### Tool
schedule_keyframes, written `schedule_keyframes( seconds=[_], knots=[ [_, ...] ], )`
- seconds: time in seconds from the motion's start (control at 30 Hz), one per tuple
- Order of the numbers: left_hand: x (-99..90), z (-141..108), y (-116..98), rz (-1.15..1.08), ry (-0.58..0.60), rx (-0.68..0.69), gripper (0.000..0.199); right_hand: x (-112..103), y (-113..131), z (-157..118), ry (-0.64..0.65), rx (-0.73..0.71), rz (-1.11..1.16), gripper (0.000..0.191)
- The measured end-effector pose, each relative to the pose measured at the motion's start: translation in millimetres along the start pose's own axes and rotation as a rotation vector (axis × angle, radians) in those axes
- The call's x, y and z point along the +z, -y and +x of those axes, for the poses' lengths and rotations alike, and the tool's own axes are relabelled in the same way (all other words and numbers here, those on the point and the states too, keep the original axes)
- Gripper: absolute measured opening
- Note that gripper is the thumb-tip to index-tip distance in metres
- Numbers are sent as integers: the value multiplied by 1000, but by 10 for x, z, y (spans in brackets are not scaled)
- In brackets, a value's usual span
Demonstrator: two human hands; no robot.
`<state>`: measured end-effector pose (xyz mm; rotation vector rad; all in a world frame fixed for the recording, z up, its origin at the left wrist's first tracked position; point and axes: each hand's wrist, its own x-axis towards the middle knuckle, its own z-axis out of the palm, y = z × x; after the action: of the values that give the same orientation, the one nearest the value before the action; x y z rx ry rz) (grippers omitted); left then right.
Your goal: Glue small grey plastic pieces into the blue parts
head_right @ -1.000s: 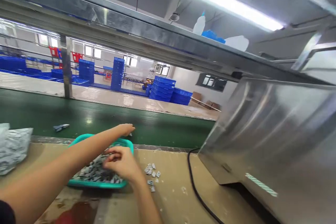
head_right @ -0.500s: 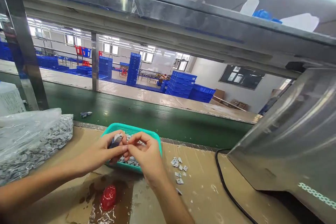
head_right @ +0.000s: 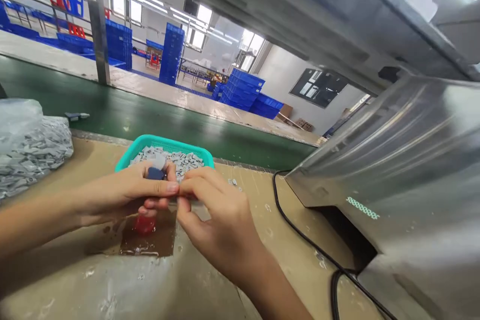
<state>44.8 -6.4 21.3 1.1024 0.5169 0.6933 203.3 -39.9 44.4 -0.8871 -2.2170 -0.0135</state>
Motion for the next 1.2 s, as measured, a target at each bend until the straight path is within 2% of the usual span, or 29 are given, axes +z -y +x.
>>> schedule_keyframes(
  seconds=[0.07, 0.13, 0.17, 0.23, 0.33, 0.4, 0.47, 0.57, 0.6, 0.77, 0.87, 1.1, 1.2],
  knots=[
    [-61, 21, -4, 218, -43, 32, 17, 85, -46, -131, 59, 104, 45, 19],
    [-154, 51, -46, 403, -176, 139, 16, 203, -100, -299, 137, 211, 110, 17],
    [-206, 67, -78, 424, -260, 195, 14, 268, -126, -387, 180, 247, 140, 17],
    [-304, 95, -149, 315, -383, 254, 8, 389, -170, -544, 277, 275, 172, 17],
    [-396, 119, -220, 96, -470, 225, 11, 506, -213, -682, 350, 265, 131, 17],
    [-414, 116, -232, 80, -466, 205, 10, 531, -231, -710, 355, 260, 117, 18],
    [-412, 103, -225, 124, -397, 207, 8, 532, -246, -713, 342, 262, 145, 18],
    [-414, 85, -205, 172, -248, 198, 22, 527, -263, -711, 307, 281, 204, 21],
    [-419, 84, -196, 183, -232, 203, 25, 528, -266, -712, 299, 287, 215, 21],
    [-463, 118, -142, 227, -369, 300, 30, 537, -269, -716, 296, 298, 221, 21],
    [-477, 145, -115, 149, -362, 332, 28, 539, -277, -709, 293, 308, 227, 21],
    [-402, 167, -71, -72, -305, 182, 13, 563, -285, -701, 282, 313, 214, 21],
    [-414, 161, -39, -86, -262, 138, 13, 556, -263, -676, 286, 312, 187, 21]
  ],
)
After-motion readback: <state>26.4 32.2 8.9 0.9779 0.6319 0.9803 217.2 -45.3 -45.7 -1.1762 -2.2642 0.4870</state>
